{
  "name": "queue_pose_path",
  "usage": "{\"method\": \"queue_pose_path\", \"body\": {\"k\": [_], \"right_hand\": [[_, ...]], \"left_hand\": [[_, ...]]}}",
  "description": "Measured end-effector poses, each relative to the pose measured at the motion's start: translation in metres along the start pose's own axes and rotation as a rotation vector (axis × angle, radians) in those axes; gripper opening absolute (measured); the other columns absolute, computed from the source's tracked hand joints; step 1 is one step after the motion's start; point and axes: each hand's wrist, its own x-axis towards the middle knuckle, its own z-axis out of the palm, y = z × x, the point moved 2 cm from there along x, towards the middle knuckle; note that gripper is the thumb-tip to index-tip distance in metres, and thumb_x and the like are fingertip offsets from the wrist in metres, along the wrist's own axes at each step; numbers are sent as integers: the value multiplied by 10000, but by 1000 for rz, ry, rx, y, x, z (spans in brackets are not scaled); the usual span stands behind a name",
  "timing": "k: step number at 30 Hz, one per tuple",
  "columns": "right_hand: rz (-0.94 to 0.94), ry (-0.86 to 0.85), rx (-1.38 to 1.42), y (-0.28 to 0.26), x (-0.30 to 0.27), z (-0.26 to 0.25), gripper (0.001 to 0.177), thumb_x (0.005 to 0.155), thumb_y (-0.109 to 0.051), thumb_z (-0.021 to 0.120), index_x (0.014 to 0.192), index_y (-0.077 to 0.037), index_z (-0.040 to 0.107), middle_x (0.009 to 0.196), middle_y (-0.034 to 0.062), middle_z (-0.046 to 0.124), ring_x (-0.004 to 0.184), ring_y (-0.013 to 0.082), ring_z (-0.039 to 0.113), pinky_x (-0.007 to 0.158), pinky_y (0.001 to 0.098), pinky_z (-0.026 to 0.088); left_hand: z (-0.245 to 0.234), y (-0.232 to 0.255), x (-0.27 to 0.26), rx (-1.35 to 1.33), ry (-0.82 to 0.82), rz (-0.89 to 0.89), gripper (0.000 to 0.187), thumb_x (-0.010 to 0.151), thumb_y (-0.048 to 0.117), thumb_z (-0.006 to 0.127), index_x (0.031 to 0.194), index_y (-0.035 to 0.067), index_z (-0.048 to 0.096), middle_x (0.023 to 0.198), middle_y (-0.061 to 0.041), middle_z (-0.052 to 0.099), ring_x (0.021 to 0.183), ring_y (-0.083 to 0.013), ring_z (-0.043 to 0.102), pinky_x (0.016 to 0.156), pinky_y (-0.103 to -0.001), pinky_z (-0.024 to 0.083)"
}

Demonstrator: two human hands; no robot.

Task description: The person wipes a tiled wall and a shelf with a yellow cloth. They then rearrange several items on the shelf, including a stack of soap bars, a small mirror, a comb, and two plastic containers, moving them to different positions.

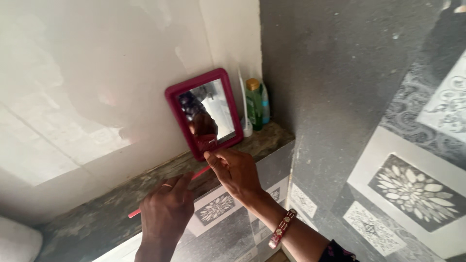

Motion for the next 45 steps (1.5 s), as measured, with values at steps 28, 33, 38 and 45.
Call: {"method": "queue_pose_path", "body": {"k": [28, 33, 38, 45], "right_hand": [[227, 368, -214, 64, 8, -65, 144, 897, -212, 709, 929, -98, 790, 611, 28, 713, 500, 127, 659, 512, 300, 514], [268, 259, -249, 72, 9, -68, 141, 893, -222, 710, 903, -103, 784, 591, 21, 704, 484, 130, 646, 516, 300, 517], [208, 161, -167, 79, 3, -63, 146, 935, -187, 656, 886, -101, 763, 631, 17, 718, 448, 85, 615, 436, 268, 515], [-31, 92, -302, 74, -4, -43, 172, 947, -175, 652, 842, -78, 747, 626, 34, 704, 445, 76, 593, 421, 252, 526]], "left_hand": [[65, 40, 25, -200, 85, -14, 216, 760, 247, 826, 921, 107, 792, 872, -22, 758, 837, -220, 683, 787, -433, 518], [69, 42, 28, -250, 47, -74, 163, 767, 236, 836, 823, 97, 771, 847, -28, 755, 820, -240, 679, 741, -424, 541], [72, 48, 35, -237, 76, -37, 132, 771, 192, 830, 817, 82, 774, 831, -45, 750, 816, -261, 677, 721, -438, 535], [75, 50, 41, -300, 44, -61, 126, 758, 173, 833, 827, 81, 782, 835, -50, 749, 766, -273, 657, 710, -423, 553]]}}
